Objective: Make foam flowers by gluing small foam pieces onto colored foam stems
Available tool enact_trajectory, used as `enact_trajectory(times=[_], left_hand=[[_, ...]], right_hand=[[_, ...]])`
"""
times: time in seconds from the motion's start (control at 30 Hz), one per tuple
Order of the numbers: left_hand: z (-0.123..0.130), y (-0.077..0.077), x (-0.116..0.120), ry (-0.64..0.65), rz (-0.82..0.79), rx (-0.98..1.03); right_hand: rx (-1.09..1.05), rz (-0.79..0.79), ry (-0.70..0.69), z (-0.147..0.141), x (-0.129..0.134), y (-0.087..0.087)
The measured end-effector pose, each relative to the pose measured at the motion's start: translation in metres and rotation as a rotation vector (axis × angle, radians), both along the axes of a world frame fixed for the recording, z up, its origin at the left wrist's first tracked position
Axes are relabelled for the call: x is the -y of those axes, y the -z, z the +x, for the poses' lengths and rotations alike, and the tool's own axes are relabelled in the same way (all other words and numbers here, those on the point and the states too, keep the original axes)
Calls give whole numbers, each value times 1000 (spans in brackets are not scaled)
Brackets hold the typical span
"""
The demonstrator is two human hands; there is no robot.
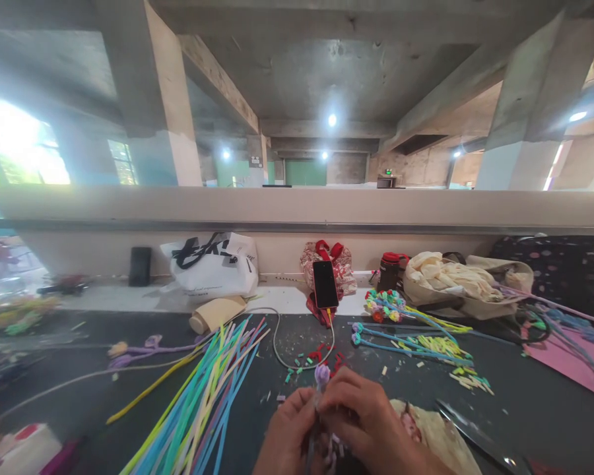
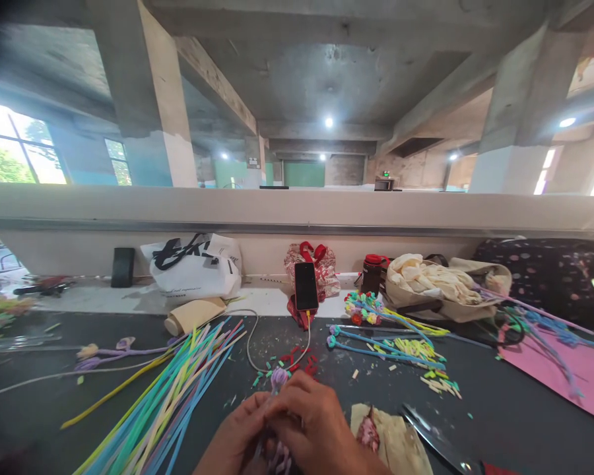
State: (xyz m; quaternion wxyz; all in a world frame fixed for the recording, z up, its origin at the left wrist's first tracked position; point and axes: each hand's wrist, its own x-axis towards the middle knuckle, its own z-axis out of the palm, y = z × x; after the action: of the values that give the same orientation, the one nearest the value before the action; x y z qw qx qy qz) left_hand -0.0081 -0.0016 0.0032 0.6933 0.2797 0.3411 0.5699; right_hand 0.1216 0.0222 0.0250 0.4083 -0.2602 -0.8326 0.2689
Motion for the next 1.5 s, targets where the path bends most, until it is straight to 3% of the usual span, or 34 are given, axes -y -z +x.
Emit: enact_trajectory(times=[0.27,0.47,0.63,0.77,0.97,1.13,1.2,1.5], left_hand=[[3,9,-2,-104,-53,-124],[5,1,3,-329,0,-337],[8,1,4,-345,14,-368],[10,7,1,-365,17,-315],[7,10,-2,-272,-7,-234],[3,8,-2,-142,-60,-89],[1,7,-3,-119,-67,-76],[3,2,1,-51,-110,12]], right_hand=[[101,-76,85,-1,1,1],[-11,-447,189,-9,-6,15],[-46,-728,193,-13,-9,18],[-92,-837,141,-14,-9,13],[-117,-795,55,-8,-8,7],[33,-396,102,-1,-7,3],[83,-323,105,1,-8,2],[82,-483,11,6,-10,0]])
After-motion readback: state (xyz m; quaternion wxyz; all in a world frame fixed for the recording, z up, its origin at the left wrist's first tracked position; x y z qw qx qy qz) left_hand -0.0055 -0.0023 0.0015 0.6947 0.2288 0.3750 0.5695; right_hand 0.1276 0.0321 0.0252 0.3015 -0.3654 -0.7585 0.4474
